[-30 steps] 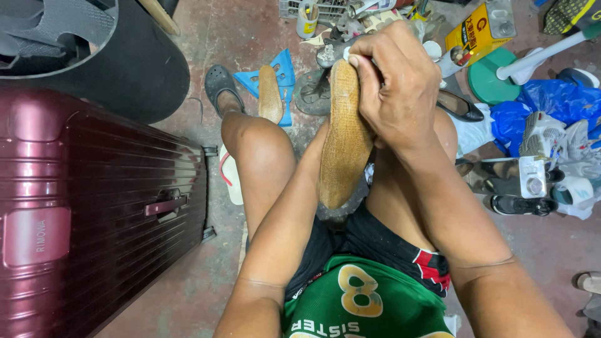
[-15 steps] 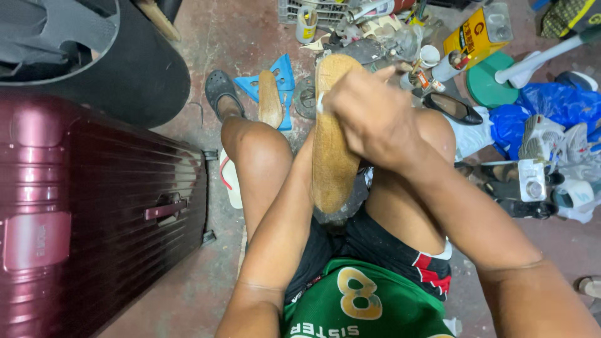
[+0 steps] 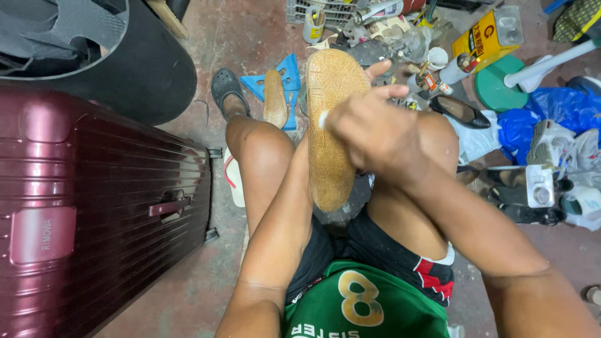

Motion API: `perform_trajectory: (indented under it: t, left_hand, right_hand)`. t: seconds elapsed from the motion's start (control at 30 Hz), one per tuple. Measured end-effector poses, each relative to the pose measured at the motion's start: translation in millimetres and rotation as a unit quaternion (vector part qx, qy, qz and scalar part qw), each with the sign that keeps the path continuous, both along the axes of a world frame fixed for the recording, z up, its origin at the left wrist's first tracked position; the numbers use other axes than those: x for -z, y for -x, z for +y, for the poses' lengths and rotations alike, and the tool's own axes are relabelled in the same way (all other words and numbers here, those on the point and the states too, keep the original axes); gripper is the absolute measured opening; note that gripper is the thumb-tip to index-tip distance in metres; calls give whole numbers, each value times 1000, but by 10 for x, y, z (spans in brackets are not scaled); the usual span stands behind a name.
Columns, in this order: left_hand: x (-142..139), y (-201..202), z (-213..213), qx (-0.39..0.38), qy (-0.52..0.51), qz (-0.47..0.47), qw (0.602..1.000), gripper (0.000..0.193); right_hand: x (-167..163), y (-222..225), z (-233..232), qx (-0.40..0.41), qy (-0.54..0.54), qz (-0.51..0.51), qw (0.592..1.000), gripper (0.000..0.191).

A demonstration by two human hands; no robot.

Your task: The person scrubs a blue plastic sandal frame and two beige shoe insoles with a small white abrasive pad. They then handle a black sneaker, open a small jar, and pour liquid from a metal canister into the jar.

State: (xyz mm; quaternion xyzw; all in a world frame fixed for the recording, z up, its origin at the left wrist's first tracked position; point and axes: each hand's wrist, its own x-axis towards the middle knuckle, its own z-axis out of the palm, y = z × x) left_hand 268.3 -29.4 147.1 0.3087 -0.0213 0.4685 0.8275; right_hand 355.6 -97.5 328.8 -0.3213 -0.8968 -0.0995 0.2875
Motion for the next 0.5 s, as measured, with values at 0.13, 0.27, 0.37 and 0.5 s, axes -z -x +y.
perform_trajectory:
  t: [0.13,0.27,0.37,0.5]
  left_hand:
    - [107,47,-259,-48,15,58,997,46]
    - [32,34,125,72,-1,-149,986,44]
    - [-20,3,298,155,-37,-284,946,43]
    - [60,46,-61,-11,0,-94,996,41]
  right_hand:
    - [-49,-178,287,77,-14,52,996,16]
    - [109,-51,-23,31,45,32,998,20]
    - [211,-9,-159,-29,55,13,998,22]
    - [125,-126,119,82,-5,3,997,22]
